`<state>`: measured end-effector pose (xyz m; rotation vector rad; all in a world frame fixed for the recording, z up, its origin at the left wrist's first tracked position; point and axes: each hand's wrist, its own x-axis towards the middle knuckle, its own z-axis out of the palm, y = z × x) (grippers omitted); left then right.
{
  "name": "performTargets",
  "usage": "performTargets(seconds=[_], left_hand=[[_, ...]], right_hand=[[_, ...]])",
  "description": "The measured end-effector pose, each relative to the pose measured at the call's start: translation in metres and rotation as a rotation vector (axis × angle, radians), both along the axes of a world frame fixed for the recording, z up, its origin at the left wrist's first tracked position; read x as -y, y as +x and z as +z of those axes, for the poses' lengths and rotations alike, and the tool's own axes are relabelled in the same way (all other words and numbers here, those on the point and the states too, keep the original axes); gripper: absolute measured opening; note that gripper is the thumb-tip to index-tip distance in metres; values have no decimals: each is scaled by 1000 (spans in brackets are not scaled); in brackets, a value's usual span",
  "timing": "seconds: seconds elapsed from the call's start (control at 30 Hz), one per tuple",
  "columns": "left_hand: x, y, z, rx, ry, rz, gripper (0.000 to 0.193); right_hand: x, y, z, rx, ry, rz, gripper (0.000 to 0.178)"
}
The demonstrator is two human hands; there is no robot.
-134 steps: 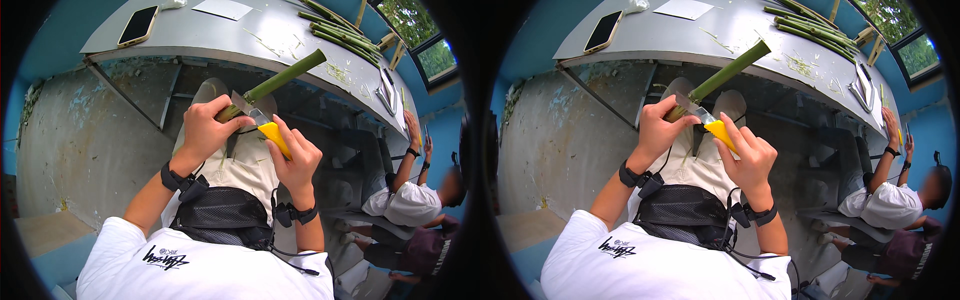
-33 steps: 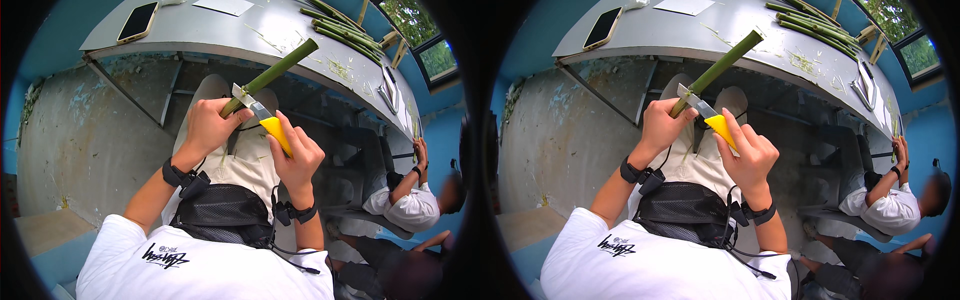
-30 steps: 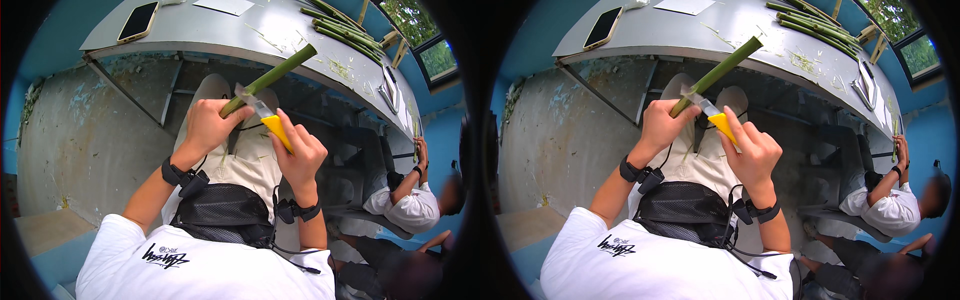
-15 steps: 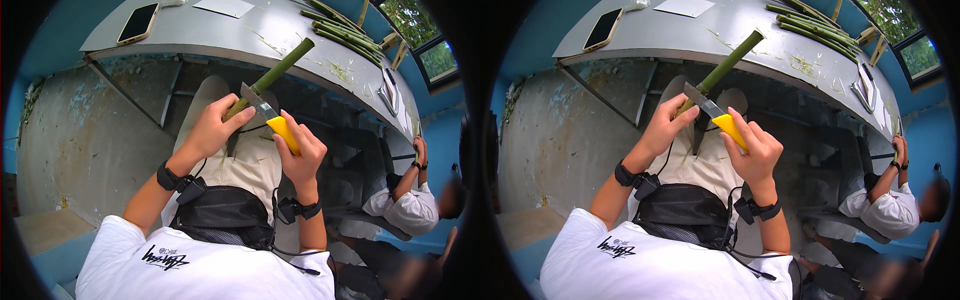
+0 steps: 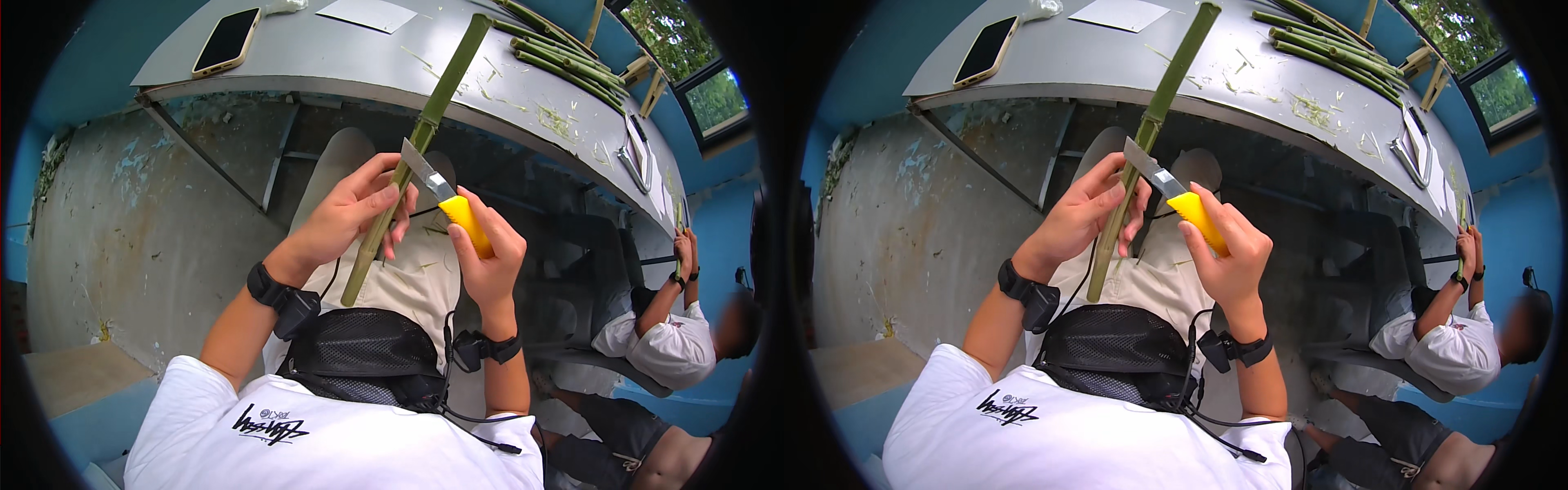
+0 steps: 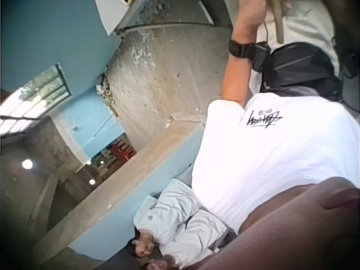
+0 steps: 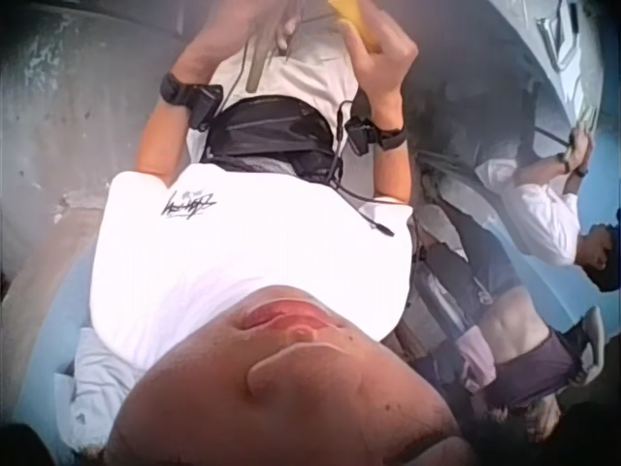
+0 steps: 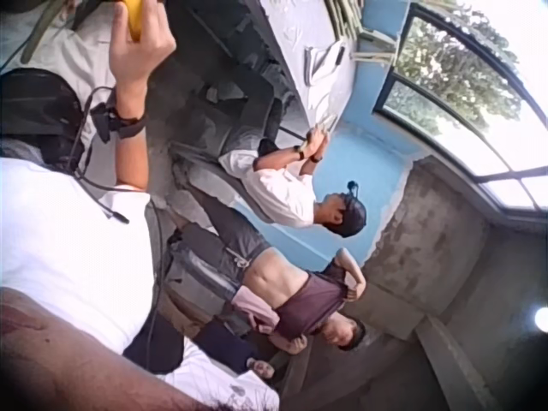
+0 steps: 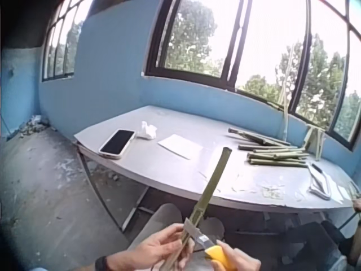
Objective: Peeling the outer layer of a bamboo stalk using a utility knife.
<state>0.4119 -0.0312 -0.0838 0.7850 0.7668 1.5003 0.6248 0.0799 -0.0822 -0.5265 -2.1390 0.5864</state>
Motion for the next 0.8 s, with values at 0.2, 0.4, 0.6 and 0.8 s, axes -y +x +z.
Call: performTargets(seconds=[0.2,0.4,0.6,0.8], left_hand=[[1,-10,-19,24,29,-61,48],[-3,5,-5,7,60,19,55],[1,-10,-23,198,133,-177,68],[-1,5,-18,152,90,-75,67]], right_hand=[[2,-2,5,-7,-49,9,47],[2,2,2,-28,-88,3,45],[6,3,3,-32,-114,21,45],[11,5,1,-2,-121,52,46]])
